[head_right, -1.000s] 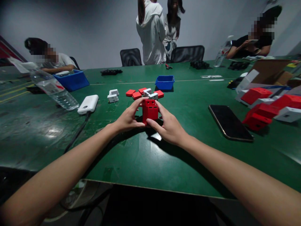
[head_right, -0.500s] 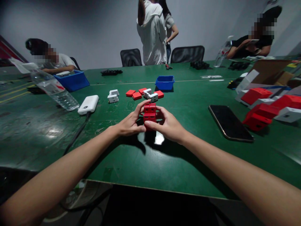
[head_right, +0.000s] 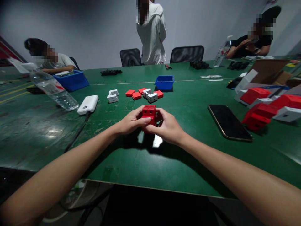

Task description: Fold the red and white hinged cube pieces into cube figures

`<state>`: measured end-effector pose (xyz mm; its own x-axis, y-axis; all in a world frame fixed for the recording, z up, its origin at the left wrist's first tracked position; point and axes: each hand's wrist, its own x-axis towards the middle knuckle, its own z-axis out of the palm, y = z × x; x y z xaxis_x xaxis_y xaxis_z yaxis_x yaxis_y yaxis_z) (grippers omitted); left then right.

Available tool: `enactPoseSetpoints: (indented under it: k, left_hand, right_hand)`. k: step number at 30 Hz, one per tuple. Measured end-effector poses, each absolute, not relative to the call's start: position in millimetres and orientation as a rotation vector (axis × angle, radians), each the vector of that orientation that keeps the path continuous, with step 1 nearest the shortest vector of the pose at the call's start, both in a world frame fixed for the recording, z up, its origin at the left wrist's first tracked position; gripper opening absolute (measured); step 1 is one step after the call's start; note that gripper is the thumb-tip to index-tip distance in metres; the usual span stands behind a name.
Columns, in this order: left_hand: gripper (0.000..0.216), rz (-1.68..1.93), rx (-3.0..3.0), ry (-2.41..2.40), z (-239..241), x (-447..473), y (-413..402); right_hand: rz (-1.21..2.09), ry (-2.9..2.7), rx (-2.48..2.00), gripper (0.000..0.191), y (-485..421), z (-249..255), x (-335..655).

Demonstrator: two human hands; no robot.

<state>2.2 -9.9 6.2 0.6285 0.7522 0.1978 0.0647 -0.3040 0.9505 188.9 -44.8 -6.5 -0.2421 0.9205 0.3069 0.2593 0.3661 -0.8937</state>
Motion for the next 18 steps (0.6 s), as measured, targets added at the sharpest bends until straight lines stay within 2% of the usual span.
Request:
enactPoseSetpoints:
  k: [14,18]
  left_hand:
    - [0.05,0.77,1.829,0.747,8.3,2.8,-9.8]
    - [0.055,0.805,1.752,0.734,5.9,4.3,-8.3]
  right_hand:
    - [0.956,-1.709,-1.053,0.05,-45.9,-5.9,187.4]
    - [0.993,-1.688,-1.035,0.05,-44.4,-7.9,186.9]
